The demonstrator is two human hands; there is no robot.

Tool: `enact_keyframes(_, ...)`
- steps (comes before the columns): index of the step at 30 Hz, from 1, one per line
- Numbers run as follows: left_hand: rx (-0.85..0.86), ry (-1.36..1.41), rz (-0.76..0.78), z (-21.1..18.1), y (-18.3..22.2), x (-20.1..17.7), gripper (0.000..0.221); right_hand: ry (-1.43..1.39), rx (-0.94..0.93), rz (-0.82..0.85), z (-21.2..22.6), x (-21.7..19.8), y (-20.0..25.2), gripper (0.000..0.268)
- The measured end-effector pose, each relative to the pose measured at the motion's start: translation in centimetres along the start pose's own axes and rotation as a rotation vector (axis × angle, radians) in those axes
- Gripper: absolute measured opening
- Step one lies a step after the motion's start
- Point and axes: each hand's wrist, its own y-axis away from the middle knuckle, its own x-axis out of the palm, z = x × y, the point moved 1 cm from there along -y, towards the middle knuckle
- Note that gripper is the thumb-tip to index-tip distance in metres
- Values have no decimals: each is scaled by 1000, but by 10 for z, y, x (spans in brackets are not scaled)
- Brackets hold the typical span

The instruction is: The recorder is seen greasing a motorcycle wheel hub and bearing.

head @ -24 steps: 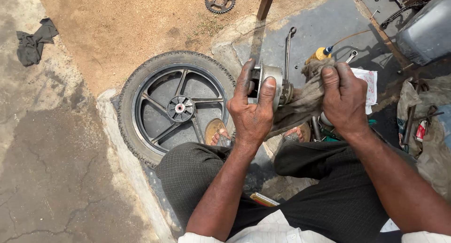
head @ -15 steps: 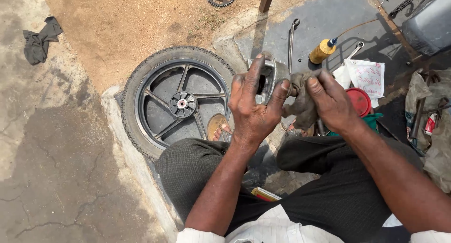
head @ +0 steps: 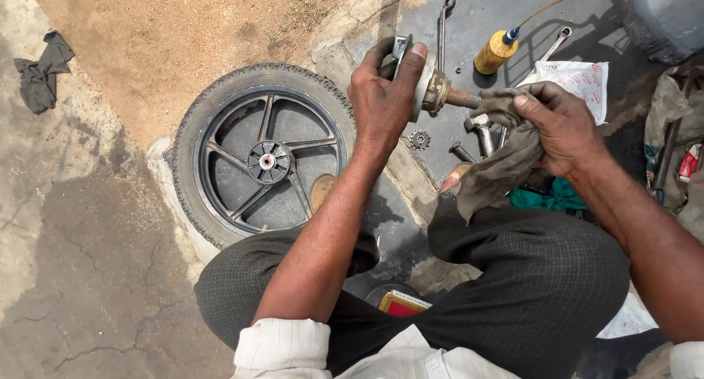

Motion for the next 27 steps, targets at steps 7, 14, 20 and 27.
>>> enact_keyframes(7,-51,-255,179,78,-60,18,63,594,-143,-53,-124,-64,-29,23)
enact_keyframes(14,-466,-111,136,143,-117,-35,56,1595,-219,30,-195,-77,-81,33)
enact_keyframes(20,-745,387,-54,248,-108,-35,47,1469,-113,220,-213,-92,-165,31)
enact_keyframes(27,-764,394,-15,313,-117,-21,42,1282,-63,410,-218,-54,-217,43)
